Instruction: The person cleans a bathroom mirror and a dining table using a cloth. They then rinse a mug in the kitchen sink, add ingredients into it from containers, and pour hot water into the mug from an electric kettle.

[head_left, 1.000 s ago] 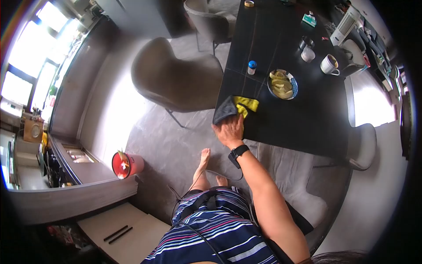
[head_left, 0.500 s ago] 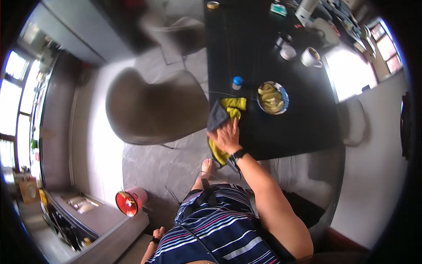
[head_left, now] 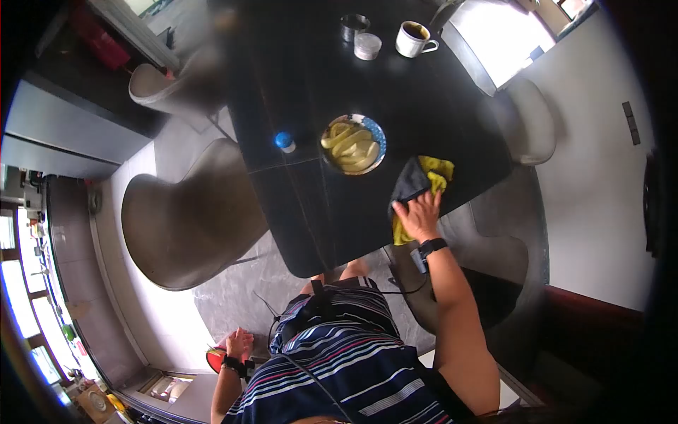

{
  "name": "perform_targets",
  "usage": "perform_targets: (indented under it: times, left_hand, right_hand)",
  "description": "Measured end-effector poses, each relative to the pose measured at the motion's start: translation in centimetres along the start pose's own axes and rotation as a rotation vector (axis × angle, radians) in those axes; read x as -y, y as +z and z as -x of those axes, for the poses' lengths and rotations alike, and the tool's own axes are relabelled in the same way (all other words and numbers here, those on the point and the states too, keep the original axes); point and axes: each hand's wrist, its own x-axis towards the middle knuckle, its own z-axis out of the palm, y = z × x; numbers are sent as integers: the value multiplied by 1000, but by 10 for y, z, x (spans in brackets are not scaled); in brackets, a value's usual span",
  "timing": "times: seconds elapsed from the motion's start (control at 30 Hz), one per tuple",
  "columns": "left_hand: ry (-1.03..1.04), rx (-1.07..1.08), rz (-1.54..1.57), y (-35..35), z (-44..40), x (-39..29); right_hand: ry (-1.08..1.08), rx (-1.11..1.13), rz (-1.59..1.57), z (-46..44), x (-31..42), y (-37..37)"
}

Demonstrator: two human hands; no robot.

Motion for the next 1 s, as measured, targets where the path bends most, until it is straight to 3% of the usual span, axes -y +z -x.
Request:
perform_targets:
  times: [0.1,0.17,0.23,0.27,0.37,0.43,0.5,0.57,0.63,0.7,0.77,0.8,0.9,1.0]
  left_hand:
    - [-47,90,161,14,-2,4]
    - [-82,3,98,36,25,-13]
    - [242,115,-307,42,41,-8]
    - [239,115,-310,49,43,-2]
    - [-139,76,177,66,35,24]
    - [-174,85,190,69,31,34]
    - [-185,95,231,71,31,42]
    - [-203,91,229,75,44,29]
    - [-148,58,127,79,57,14]
    - [-158,118,169,73,38,25]
    - [-251,-30,28,79,49,3]
    - [-162,96,123,97,90,-64]
    - [-169,-34,-47,108,83,-74]
    - [-138,-31,-29,117,72,-85]
  right_hand:
    - [130,93,42,-24,-71,-2]
    - [235,166,76,-38,-115,-6]
    - [344,235,52,-52,-151,-20]
    - [407,269,67,-58,-176,-17]
    - [544,333,78,-79,-233,-23]
    - [621,262,63,-93,-266,-15]
    - [708,412,74,-114,-285,-21]
    - [811,376,20,-138,-282,-24]
    - [721,108,101,-154,-270,-16]
    - [617,265,54,-181,-271,-9]
    - [553,414,73,-206,-235,-31]
    - [459,310,85,-211,-224,-23]
    - [191,141,69,-217,-182,-16]
    - [-43,136,19,-213,-131,-20]
